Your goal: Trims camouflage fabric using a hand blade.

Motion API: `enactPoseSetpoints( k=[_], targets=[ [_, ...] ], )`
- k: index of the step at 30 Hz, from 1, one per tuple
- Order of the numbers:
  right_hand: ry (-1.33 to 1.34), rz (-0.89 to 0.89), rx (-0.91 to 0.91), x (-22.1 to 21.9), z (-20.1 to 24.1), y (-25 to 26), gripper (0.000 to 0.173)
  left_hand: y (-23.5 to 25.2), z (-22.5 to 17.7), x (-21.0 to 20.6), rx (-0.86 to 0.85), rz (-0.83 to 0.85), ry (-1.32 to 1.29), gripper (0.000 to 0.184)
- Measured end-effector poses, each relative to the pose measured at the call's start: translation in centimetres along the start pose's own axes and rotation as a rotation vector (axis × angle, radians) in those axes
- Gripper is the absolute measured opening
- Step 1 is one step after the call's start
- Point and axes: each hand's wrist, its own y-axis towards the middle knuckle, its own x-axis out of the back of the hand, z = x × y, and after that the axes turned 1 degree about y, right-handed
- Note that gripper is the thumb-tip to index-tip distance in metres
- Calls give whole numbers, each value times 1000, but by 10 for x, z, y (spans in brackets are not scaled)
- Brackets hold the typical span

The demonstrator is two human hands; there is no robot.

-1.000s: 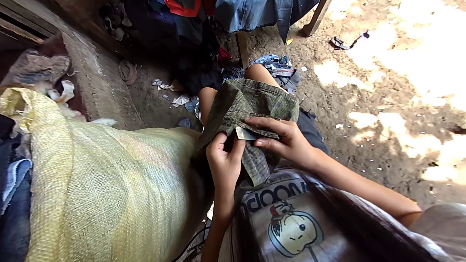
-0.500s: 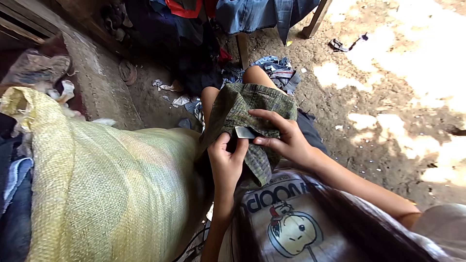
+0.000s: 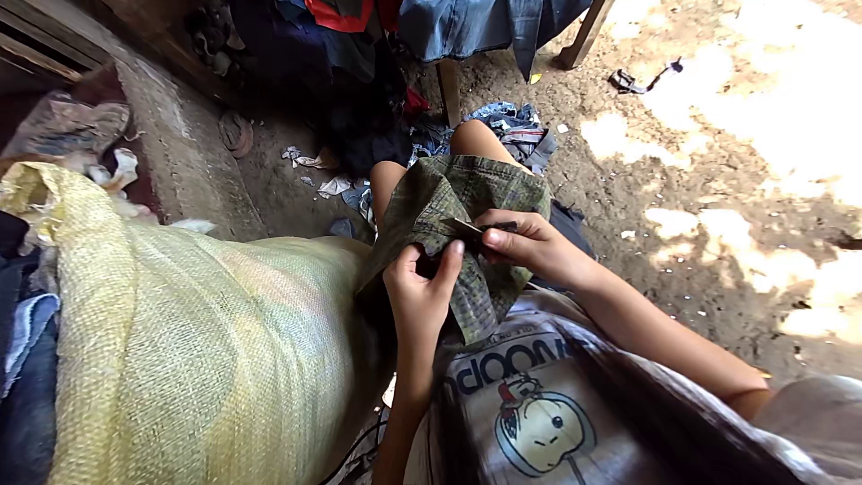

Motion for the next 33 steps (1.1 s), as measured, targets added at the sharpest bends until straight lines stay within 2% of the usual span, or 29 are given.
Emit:
enactPoseSetpoints(
  k=[2, 6, 11, 15, 21, 30, 33],
  targets=[
    [-104, -12, 81, -1, 0, -1, 21, -3, -1, -5, 6, -43, 26, 16],
    [-288, 42, 303, -1, -6, -1, 39, -3, -6, -3, 19, -53, -42, 15],
    [-413, 12, 380, 1, -8, -1, 46, -6, -13, -1, 34, -28, -138, 19],
    [-477, -94, 464, -4, -10, -3, 46, -8, -14, -3, 14, -24, -168, 17],
    [-479, -176, 487, -12, -9, -2, 50, -9, -13, -4, 34, -10, -235, 19],
    [-420, -129, 490, -8, -8, 0, 50, -9, -13, 2, 55, 57, -254, 17],
    [-368, -65, 465, -6, -5, 4, 43, -9, -12, 3, 54, 65, -247, 17]
  ],
)
